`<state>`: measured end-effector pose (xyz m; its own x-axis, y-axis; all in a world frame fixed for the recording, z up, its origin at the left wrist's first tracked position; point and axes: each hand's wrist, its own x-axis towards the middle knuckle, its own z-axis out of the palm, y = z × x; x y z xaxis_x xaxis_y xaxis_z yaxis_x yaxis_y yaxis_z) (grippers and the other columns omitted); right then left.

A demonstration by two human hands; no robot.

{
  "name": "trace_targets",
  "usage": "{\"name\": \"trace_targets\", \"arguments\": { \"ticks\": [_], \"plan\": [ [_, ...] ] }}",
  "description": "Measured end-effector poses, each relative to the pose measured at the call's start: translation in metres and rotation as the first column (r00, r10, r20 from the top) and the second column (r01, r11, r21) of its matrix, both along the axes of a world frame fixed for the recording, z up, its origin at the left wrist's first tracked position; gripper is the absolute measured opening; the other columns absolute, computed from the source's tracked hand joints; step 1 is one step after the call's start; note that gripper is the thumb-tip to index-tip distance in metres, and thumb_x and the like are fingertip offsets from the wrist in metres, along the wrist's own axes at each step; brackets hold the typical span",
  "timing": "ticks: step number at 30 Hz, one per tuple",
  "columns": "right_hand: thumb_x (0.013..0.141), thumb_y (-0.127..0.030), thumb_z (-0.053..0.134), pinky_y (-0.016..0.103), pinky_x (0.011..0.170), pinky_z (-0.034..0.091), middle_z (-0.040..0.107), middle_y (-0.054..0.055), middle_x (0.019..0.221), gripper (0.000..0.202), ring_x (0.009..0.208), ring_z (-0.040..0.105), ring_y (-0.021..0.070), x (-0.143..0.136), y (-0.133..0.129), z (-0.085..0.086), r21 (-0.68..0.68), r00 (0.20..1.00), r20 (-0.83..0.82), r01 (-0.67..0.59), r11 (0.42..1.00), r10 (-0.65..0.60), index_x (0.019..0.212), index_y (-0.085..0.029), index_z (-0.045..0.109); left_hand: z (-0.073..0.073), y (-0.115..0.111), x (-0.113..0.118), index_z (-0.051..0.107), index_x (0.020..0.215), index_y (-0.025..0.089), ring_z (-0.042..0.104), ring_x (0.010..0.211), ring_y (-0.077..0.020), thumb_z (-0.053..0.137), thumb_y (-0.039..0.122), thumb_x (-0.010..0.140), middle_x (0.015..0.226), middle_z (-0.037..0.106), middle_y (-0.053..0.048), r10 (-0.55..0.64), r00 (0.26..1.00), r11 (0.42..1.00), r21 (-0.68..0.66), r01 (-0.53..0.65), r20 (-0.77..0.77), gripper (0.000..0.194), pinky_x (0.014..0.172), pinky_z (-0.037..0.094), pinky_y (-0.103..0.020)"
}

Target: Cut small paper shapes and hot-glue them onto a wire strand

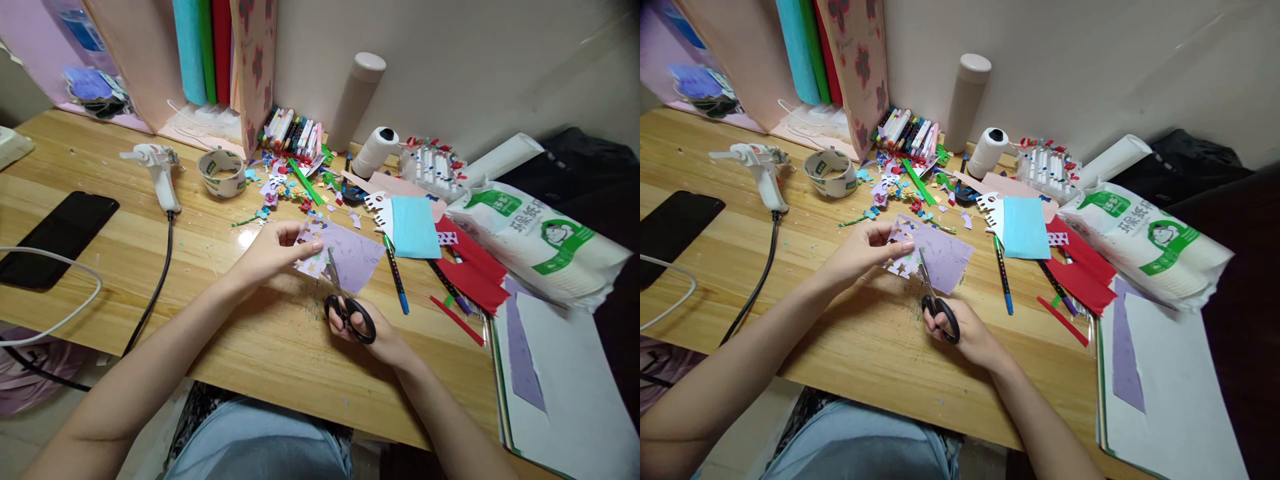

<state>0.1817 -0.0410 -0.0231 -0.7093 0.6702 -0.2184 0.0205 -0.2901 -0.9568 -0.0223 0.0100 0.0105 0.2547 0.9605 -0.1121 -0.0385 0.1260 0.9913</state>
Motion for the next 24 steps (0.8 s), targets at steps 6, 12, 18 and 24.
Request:
{"name": "trace_targets", "arguments": {
  "ticks": [6, 12, 18, 24],
  "plan": [
    [0.075, -0.071, 0.047, 0.022, 0.047, 0.023, 0.038, -0.003, 0.059, 0.056, 0.051, 0.029, 0.008, 0.003, 0.0027, 0.001, -0.012, 0.998, 0.02, -0.063, 0.998, 0.064, 0.066, -0.016, 0.041, -0.0013, 0.0017, -0.0011, 0.065, 0.08, 0.013, 0.055, 0.068, -0.0108, 0.068, 0.036, 0.069, 0.077, 0.064, -0.001, -0.031, 0.999, 0.999, -0.009, 0.031, -0.011, 0.026, 0.063, 0.042, -0.021],
    [0.075, -0.072, 0.047, 0.022, 0.047, 0.022, 0.038, -0.002, 0.058, 0.057, 0.052, 0.029, 0.008, 0.0037, 0.0016, 0.0018, -0.015, 0.991, 0.067, -0.114, 0.993, 0.115, 0.064, -0.016, 0.04, -0.003, 0.0015, -0.0027, 0.066, 0.077, 0.013, 0.053, 0.066, -0.0108, 0.069, 0.038, 0.068, 0.073, 0.062, 0.0, -0.048, 0.995, 0.999, -0.026, 0.045, -0.089, 0.027, 0.06, 0.039, -0.021],
    [0.076, -0.07, 0.047, 0.021, 0.045, 0.023, 0.039, -0.002, 0.056, 0.057, 0.051, 0.031, 0.0077, 0.0064, 0.0015, -0.0011, -0.022, 0.982, 0.051, -0.181, 0.983, 0.182, 0.062, -0.016, 0.041, -0.0075, 0.0011, -0.005, 0.064, 0.073, 0.013, 0.051, 0.061, -0.01, 0.071, 0.039, 0.066, 0.068, 0.059, 0.0, -0.147, 0.987, 0.986, -0.09, 0.14, -0.068, 0.028, 0.056, 0.037, -0.021],
    [0.076, -0.069, 0.05, 0.021, 0.046, 0.024, 0.041, -0.001, 0.057, 0.056, 0.051, 0.033, 0.0077, 0.0067, 0.0005, 0.0007, -0.052, 0.979, 0.078, -0.186, 0.981, 0.19, 0.063, -0.015, 0.043, -0.0044, 0.0001, -0.0061, 0.054, 0.06, 0.013, 0.042, 0.054, -0.0077, 0.068, 0.039, 0.067, 0.058, 0.047, 0.004, -0.201, 0.977, 0.977, -0.079, 0.196, -0.066, 0.03, 0.05, 0.029, -0.02]
  ]
}}
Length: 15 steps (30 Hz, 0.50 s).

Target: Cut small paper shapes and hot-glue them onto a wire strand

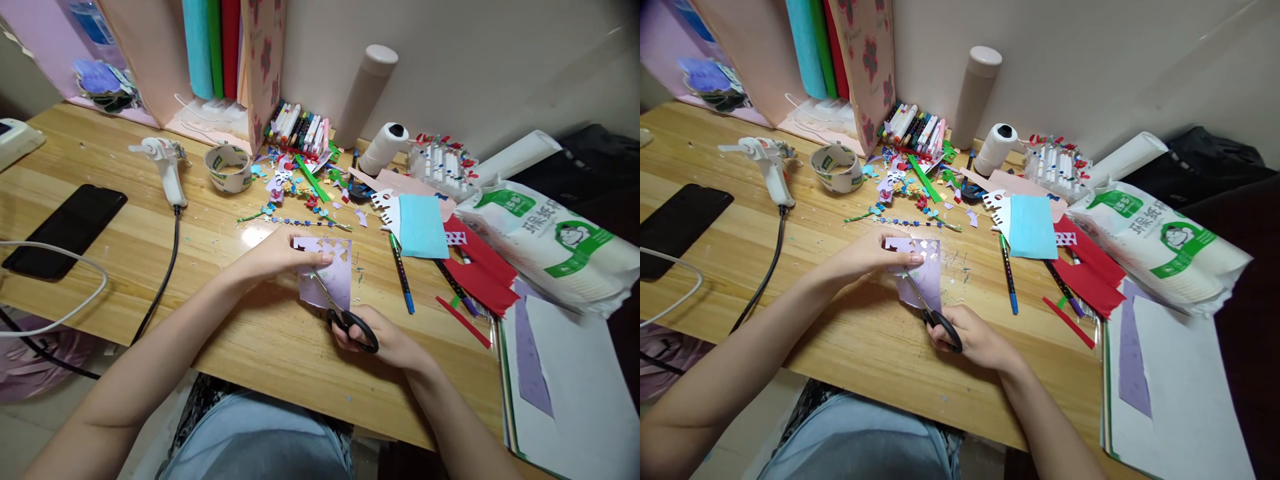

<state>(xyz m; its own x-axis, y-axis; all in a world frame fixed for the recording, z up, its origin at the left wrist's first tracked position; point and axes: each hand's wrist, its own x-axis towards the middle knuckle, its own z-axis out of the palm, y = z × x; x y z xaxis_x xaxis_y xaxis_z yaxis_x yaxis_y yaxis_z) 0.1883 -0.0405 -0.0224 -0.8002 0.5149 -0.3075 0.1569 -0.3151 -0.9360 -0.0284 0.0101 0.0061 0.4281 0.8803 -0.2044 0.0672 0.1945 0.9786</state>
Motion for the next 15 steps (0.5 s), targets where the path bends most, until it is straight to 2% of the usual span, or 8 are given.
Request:
{"name": "trace_targets", "arguments": {
  "ticks": [5, 8, 15],
  "plan": [
    [0.074, -0.069, 0.052, 0.021, 0.045, 0.023, 0.041, -0.002, 0.057, 0.056, 0.051, 0.032, 0.0075, 0.0014, -0.0005, -0.001, -0.021, 1.0, 0.002, -0.006, 1.0, 0.006, 0.062, -0.015, 0.043, -0.0013, 0.0001, -0.0015, 0.053, 0.061, 0.013, 0.042, 0.055, -0.0079, 0.068, 0.037, 0.067, 0.059, 0.047, 0.003, -0.041, 0.999, 0.999, -0.007, 0.041, 0.005, 0.028, 0.05, 0.029, -0.021],
    [0.074, -0.069, 0.052, 0.021, 0.045, 0.023, 0.041, -0.002, 0.056, 0.056, 0.05, 0.031, 0.0075, 0.0014, -0.0002, -0.0017, -0.033, 1.0, 0.008, 0.005, 0.999, -0.005, 0.062, -0.015, 0.043, -0.0038, 0.0003, -0.001, 0.056, 0.064, 0.013, 0.044, 0.056, -0.0083, 0.069, 0.038, 0.067, 0.061, 0.05, 0.002, -0.025, 1.0, 0.999, -0.023, 0.025, 0.019, 0.028, 0.051, 0.031, -0.021],
    [0.073, -0.069, 0.053, 0.022, 0.046, 0.024, 0.04, -0.003, 0.056, 0.055, 0.049, 0.032, 0.0073, -0.0056, -0.0002, 0.0024, -0.056, 0.994, -0.05, 0.093, 0.994, -0.096, 0.064, -0.016, 0.042, -0.0078, 0.0014, 0.0042, 0.065, 0.08, 0.012, 0.054, 0.065, -0.012, 0.07, 0.041, 0.067, 0.074, 0.062, -0.003, 0.146, 0.988, 0.989, -0.037, -0.145, 0.042, 0.032, 0.06, 0.039, -0.023]
  ]
}}
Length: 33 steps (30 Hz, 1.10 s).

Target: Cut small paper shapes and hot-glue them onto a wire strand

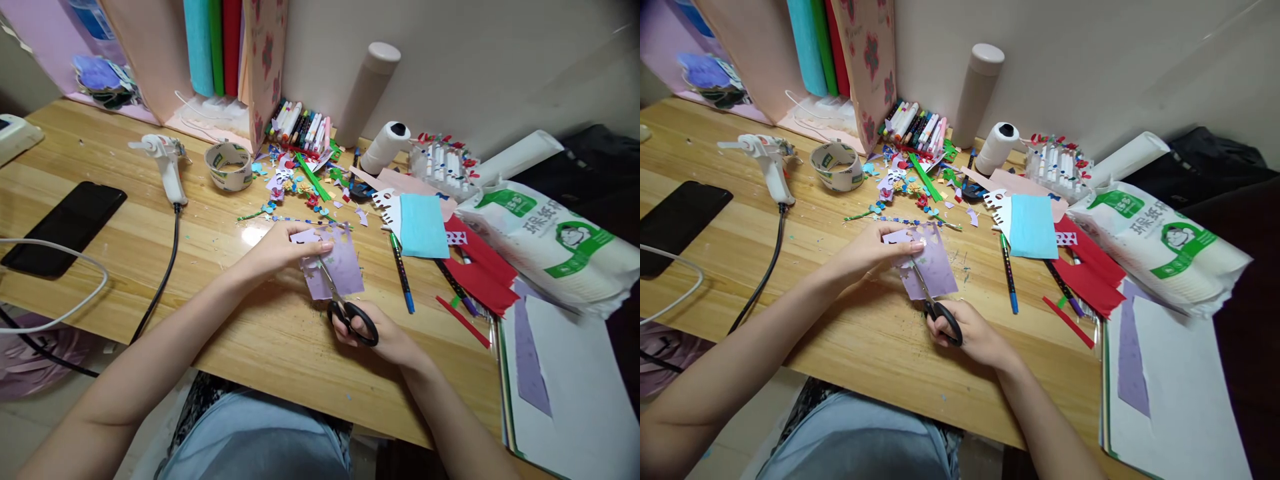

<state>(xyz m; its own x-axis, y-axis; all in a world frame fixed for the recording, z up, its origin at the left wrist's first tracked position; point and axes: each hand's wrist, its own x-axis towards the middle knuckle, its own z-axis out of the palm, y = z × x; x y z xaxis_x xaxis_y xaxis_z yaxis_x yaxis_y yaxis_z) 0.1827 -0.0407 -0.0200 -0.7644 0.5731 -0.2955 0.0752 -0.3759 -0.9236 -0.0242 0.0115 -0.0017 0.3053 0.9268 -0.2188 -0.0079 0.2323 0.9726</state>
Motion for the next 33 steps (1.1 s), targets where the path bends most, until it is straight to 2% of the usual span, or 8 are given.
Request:
{"name": "trace_targets", "arguments": {
  "ticks": [6, 13, 22, 27, 33],
  "plan": [
    [0.075, -0.073, 0.045, 0.022, 0.047, 0.025, 0.039, -0.003, 0.055, 0.058, 0.048, 0.031, 0.0073, -0.001, 0.0, 0.002, 0.069, 0.998, -0.028, 0.066, 0.995, -0.065, 0.066, -0.016, 0.042, -0.001, 0.0, 0.004, 0.064, 0.078, 0.013, 0.048, 0.061, -0.0071, 0.07, 0.037, 0.069, 0.071, 0.059, 0.001, 0.07, 0.991, 0.994, 0.074, -0.079, 0.116, 0.026, 0.058, 0.035, -0.02],
    [0.077, -0.073, 0.042, 0.023, 0.047, 0.025, 0.039, -0.003, 0.056, 0.057, 0.048, 0.03, 0.0078, 0.0, -0.002, -0.001, 0.105, 0.995, -0.041, 0.089, 0.99, -0.085, 0.067, -0.016, 0.042, 0.001, 0.0, 0.006, 0.062, 0.074, 0.014, 0.046, 0.06, -0.0073, 0.067, 0.037, 0.071, 0.068, 0.057, 0.002, 0.078, 0.993, 0.989, 0.119, -0.088, 0.089, 0.024, 0.057, 0.034, -0.02],
    [0.075, -0.073, 0.045, 0.022, 0.046, 0.024, 0.039, -0.003, 0.054, 0.058, 0.047, 0.03, 0.0072, 0.0, -0.001, -0.001, 0.109, 0.994, -0.002, 0.109, 0.988, -0.11, 0.064, -0.016, 0.041, 0.001, -0.001, 0.006, 0.065, 0.08, 0.014, 0.053, 0.069, -0.0096, 0.069, 0.036, 0.07, 0.078, 0.063, -0.001, 0.102, 0.985, 0.99, 0.079, -0.114, 0.138, 0.025, 0.065, 0.04, -0.021],
    [0.073, -0.073, 0.048, 0.022, 0.045, 0.023, 0.04, -0.003, 0.054, 0.058, 0.047, 0.03, 0.0072, 0.004, 0.002, 0.003, 0.077, 0.999, 0.036, 0.035, 0.996, -0.038, 0.063, -0.016, 0.041, 0.0, -0.003, 0.005, 0.066, 0.083, 0.013, 0.055, 0.072, -0.0111, 0.069, 0.037, 0.07, 0.082, 0.063, -0.003, 0.072, 0.99, 0.996, 0.036, -0.077, 0.122, 0.028, 0.067, 0.042, -0.023],
    [0.07, -0.073, 0.052, 0.022, 0.045, 0.022, 0.04, -0.002, 0.054, 0.059, 0.048, 0.031, 0.0076, 0.011, 0.004, 0.005, 0.05, 0.995, 0.09, -0.044, 0.998, 0.039, 0.059, -0.016, 0.042, 0.007, -0.003, 0.001, 0.065, 0.08, 0.013, 0.053, 0.063, -0.0108, 0.07, 0.039, 0.067, 0.072, 0.061, -0.001, -0.017, 1.0, 0.999, 0.033, 0.017, -0.011, 0.029, 0.058, 0.039, -0.021]
  ]
}}
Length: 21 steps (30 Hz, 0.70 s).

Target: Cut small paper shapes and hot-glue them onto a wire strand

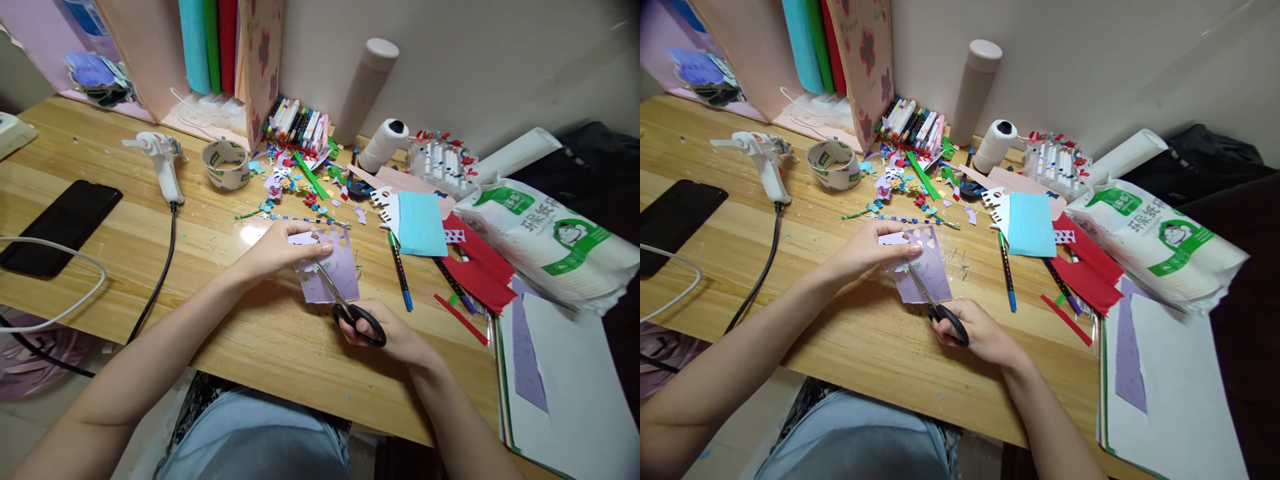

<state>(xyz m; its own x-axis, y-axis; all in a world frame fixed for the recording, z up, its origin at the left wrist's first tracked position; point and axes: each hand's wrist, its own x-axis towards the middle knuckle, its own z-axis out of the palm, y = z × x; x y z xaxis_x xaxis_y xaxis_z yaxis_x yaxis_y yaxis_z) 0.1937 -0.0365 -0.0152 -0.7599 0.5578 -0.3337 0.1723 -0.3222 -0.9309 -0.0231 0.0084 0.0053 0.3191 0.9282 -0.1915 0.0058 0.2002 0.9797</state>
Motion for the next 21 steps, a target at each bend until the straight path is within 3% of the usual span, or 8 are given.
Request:
{"name": "trace_targets", "arguments": {
  "ticks": [4, 8, 12, 15, 21],
  "plan": [
    [0.068, -0.073, 0.054, 0.022, 0.044, 0.021, 0.039, -0.003, 0.052, 0.06, 0.047, 0.03, 0.0073, 0.005, 0.001, -0.001, -0.042, 0.996, 0.052, -0.076, 0.996, 0.078, 0.057, -0.016, 0.041, 0.005, 0.002, -0.007, 0.064, 0.07, 0.013, 0.049, 0.059, -0.0096, 0.068, 0.039, 0.068, 0.066, 0.058, 0.0, -0.147, 0.981, 0.986, 0.056, 0.155, -0.129, 0.027, 0.053, 0.035, -0.02],
    [0.068, -0.071, 0.056, 0.021, 0.043, 0.02, 0.037, -0.004, 0.051, 0.058, 0.047, 0.027, 0.0066, 0.008, 0.002, 0.0, -0.093, 0.981, 0.092, -0.161, 0.983, 0.169, 0.057, -0.016, 0.041, 0.004, 0.004, -0.013, 0.06, 0.061, 0.013, 0.042, 0.049, -0.0082, 0.066, 0.043, 0.068, 0.055, 0.05, 0.002, -0.32, 0.916, 0.945, -0.019, 0.325, -0.243, 0.031, 0.044, 0.027, -0.02],
    [0.069, -0.066, 0.06, 0.021, 0.044, 0.021, 0.038, -0.004, 0.052, 0.055, 0.048, 0.029, 0.0067, 0.008, 0.003, 0.002, -0.137, 0.965, 0.108, -0.223, 0.965, 0.238, 0.058, -0.015, 0.044, 0.003, 0.004, -0.014, 0.06, 0.059, 0.014, 0.042, 0.049, -0.0079, 0.066, 0.038, 0.068, 0.054, 0.049, 0.003, -0.443, 0.854, 0.889, -0.013, 0.457, -0.272, 0.027, 0.044, 0.027, -0.02],
    [0.068, -0.07, 0.058, 0.022, 0.044, 0.02, 0.037, -0.004, 0.051, 0.057, 0.048, 0.028, 0.007, 0.009, 0.004, 0.003, -0.108, 0.972, 0.123, -0.187, 0.976, 0.2, 0.057, -0.015, 0.043, 0.003, 0.003, -0.013, 0.061, 0.063, 0.014, 0.045, 0.052, -0.0089, 0.064, 0.041, 0.07, 0.058, 0.052, 0.002, -0.388, 0.89, 0.917, -0.003, 0.398, -0.239, 0.028, 0.047, 0.029, -0.02],
    [0.072, -0.073, 0.05, 0.023, 0.047, 0.026, 0.042, -0.002, 0.057, 0.058, 0.051, 0.034, 0.009, 0.013, 0.007, 0.006, -0.006, 0.997, 0.067, -0.043, 0.999, 0.043, 0.065, -0.016, 0.044, -0.003, 0.004, -0.002, 0.063, 0.08, 0.013, 0.051, 0.065, -0.0115, 0.062, 0.043, 0.073, 0.074, 0.059, -0.002, -0.08, 0.994, 0.995, 0.062, 0.084, -0.071, 0.031, 0.058, 0.038, -0.021]
  ]
}}
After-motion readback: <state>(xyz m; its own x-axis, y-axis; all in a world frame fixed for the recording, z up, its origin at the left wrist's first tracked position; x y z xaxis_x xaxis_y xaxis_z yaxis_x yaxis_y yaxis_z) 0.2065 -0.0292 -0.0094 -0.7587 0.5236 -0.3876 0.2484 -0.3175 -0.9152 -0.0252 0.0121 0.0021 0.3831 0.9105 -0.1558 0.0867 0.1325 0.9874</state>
